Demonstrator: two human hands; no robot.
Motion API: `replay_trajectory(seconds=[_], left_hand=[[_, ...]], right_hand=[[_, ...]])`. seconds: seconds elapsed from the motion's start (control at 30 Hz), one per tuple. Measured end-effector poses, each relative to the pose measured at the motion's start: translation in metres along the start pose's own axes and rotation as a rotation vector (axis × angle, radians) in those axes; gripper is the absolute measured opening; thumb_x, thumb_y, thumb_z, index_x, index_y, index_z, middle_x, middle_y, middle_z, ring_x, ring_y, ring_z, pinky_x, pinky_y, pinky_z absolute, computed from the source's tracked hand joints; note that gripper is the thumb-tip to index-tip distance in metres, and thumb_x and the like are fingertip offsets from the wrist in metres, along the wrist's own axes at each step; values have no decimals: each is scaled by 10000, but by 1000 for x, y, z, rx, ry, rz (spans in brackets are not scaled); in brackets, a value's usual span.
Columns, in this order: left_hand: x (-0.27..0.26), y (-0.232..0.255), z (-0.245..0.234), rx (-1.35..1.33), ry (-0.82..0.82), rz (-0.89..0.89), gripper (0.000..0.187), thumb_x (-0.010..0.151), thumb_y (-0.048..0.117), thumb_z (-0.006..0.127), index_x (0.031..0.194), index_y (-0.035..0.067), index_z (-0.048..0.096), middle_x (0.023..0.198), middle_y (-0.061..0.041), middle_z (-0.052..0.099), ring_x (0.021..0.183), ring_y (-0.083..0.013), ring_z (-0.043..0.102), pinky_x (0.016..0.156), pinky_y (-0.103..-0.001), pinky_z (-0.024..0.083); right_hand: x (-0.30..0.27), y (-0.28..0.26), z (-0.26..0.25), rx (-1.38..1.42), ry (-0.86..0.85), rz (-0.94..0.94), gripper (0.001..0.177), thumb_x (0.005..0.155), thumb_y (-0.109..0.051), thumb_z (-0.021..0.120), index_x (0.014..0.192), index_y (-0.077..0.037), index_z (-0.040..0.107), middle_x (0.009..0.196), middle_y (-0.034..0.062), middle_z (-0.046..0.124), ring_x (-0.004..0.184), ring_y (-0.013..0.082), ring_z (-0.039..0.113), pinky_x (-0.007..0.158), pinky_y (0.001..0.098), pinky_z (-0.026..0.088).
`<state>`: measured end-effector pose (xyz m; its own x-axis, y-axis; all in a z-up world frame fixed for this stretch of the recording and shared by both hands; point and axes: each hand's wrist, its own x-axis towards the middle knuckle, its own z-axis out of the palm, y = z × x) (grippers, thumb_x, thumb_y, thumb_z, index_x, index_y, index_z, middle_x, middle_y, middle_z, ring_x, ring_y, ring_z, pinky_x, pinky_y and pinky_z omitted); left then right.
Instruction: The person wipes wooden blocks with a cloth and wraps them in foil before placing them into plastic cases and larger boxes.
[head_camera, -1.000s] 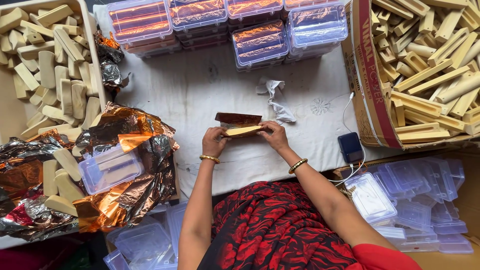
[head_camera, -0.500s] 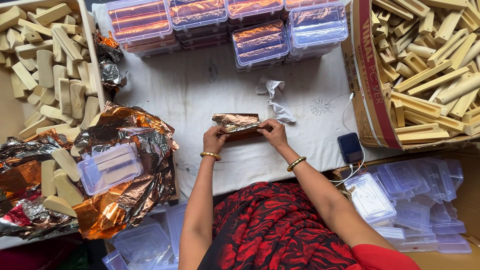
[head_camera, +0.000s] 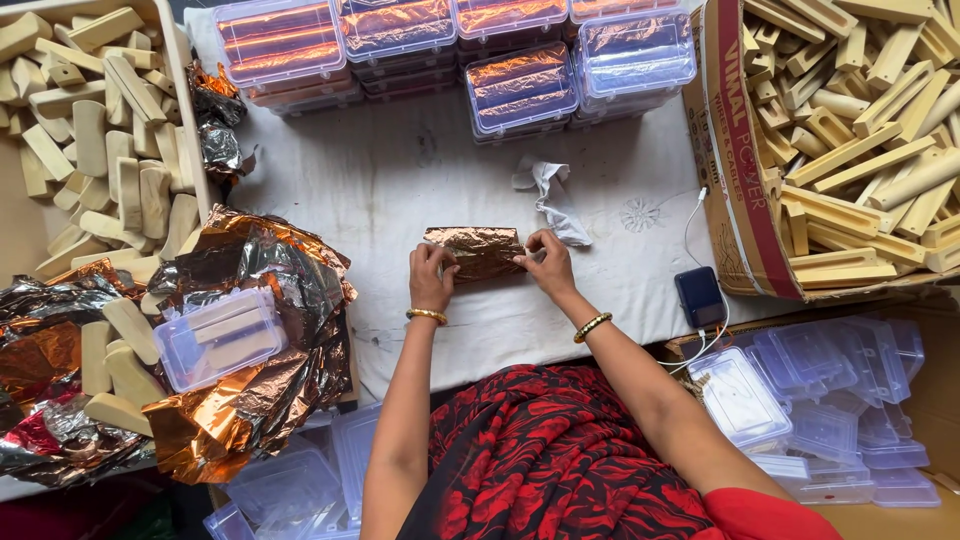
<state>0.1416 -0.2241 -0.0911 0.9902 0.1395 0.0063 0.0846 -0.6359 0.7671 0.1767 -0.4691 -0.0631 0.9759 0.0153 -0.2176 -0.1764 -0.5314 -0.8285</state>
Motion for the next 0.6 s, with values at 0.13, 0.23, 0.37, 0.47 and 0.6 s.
replay_trajectory(seconds=[0.13,0.23,0.37,0.47,0.6], left_hand=[[-6,3,2,78,50,142,169,753,16,806,846,138,734,964,-60,541,942,-264,534,828,-380,505],[-7,-2,6,90,61,168,144,787,43,807,866,150,753,947,-52,539,909,-267,524,810,-385,497],[-7,4,-4,183,24,240,132,806,109,818,917,157,764,964,-32,579,922,-256,547,782,-388,477],[-12,18,-18,215,-13,313,236,761,192,845,965,133,744,1005,-39,612,943,-262,565,761,-398,467],[-13,16,-16,216,-89,361,407,704,236,862,1044,92,693,1077,-52,644,1000,-272,589,806,-400,497]], right_hand=[[-11,7,5,-229,72,-333,158,824,-150,844,846,-82,702,906,8,640,863,178,625,734,339,526],[-8,11,5,-272,76,-403,81,851,-155,820,880,-133,747,924,-18,655,897,185,621,775,334,547],[-8,9,-7,-336,-8,-544,188,836,-196,845,972,-118,742,992,17,667,932,199,627,808,336,558],[-12,6,-15,-329,-97,-607,338,775,-196,857,1068,-104,717,1058,68,649,970,227,628,852,346,559],[-22,17,-8,-155,-196,-253,465,796,-23,749,1230,-178,692,1215,58,608,905,182,689,877,284,613]])
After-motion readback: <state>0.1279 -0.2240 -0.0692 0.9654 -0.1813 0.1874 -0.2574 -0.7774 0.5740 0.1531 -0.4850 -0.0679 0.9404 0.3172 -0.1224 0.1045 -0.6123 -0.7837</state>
